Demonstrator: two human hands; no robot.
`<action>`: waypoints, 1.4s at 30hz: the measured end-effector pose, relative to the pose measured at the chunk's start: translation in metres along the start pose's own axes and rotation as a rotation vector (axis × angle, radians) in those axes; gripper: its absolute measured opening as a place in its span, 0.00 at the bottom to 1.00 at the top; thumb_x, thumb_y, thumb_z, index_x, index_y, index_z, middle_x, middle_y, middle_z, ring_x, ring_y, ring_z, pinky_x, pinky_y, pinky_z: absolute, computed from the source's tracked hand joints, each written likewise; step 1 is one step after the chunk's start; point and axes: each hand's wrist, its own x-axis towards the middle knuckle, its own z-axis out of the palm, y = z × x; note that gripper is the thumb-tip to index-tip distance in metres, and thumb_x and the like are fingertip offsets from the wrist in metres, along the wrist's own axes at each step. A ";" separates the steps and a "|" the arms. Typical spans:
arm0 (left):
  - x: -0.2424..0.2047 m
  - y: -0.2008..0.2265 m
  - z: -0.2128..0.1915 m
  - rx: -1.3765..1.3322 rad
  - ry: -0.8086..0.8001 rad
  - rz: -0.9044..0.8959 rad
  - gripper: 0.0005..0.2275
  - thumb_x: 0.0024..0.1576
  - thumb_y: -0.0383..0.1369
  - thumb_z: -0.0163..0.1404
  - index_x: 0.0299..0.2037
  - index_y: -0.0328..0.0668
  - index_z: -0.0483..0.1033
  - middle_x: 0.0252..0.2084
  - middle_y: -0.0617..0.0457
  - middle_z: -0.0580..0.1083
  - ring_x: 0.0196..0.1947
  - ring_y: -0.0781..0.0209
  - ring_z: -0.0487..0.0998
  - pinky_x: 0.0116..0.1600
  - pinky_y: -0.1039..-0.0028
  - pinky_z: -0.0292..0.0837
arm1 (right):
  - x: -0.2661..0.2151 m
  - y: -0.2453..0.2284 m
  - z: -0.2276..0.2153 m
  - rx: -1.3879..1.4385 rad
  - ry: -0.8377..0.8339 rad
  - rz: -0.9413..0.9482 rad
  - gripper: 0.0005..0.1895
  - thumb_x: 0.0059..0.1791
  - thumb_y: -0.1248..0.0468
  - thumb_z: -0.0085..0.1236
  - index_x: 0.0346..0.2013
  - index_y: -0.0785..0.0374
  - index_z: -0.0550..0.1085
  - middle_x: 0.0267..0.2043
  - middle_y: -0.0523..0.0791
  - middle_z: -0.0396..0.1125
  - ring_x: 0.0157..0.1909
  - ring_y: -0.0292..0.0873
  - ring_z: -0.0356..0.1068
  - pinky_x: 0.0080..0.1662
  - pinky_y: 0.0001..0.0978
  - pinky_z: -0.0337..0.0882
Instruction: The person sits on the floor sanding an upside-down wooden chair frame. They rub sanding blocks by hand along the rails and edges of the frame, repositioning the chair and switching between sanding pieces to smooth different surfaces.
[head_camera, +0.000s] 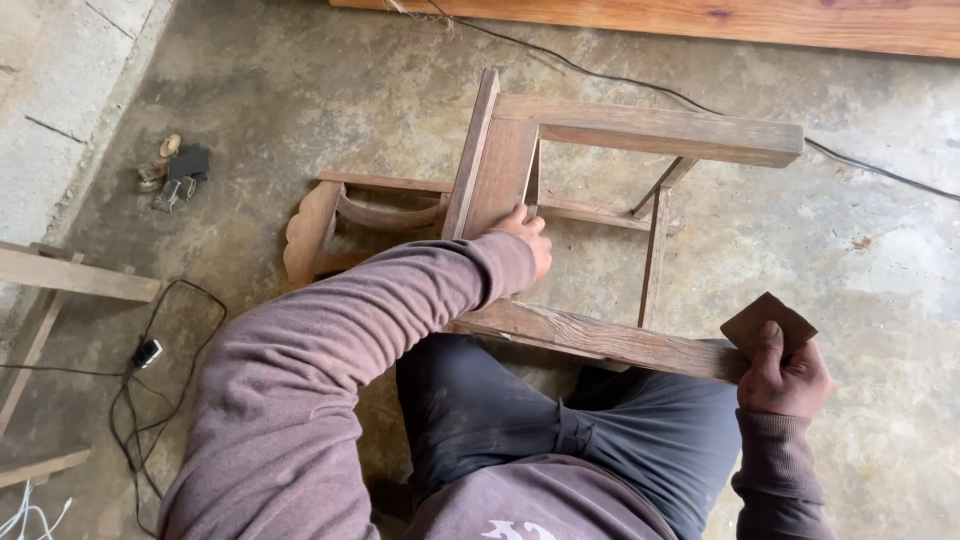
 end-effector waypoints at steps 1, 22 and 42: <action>0.001 -0.007 -0.006 0.056 0.005 -0.028 0.18 0.56 0.34 0.56 0.57 0.43 0.77 0.66 0.46 0.68 0.71 0.43 0.58 0.74 0.39 0.42 | 0.002 -0.001 0.001 0.011 0.005 -0.025 0.17 0.64 0.56 0.56 0.50 0.71 0.77 0.41 0.51 0.75 0.43 0.39 0.74 0.47 0.33 0.73; -0.004 -0.007 -0.019 0.035 -0.088 -0.064 0.23 0.56 0.37 0.58 0.62 0.41 0.73 0.70 0.45 0.64 0.74 0.42 0.55 0.76 0.41 0.40 | -0.002 -0.002 -0.001 0.001 0.005 -0.024 0.17 0.64 0.56 0.56 0.49 0.71 0.78 0.43 0.51 0.75 0.44 0.41 0.74 0.48 0.34 0.72; -0.006 -0.019 0.001 -0.078 0.039 -0.163 0.14 0.54 0.26 0.58 0.51 0.36 0.80 0.73 0.40 0.59 0.75 0.38 0.53 0.76 0.41 0.40 | -0.004 -0.003 0.002 0.087 0.036 0.027 0.16 0.63 0.57 0.56 0.52 0.70 0.78 0.40 0.49 0.75 0.42 0.35 0.72 0.47 0.30 0.72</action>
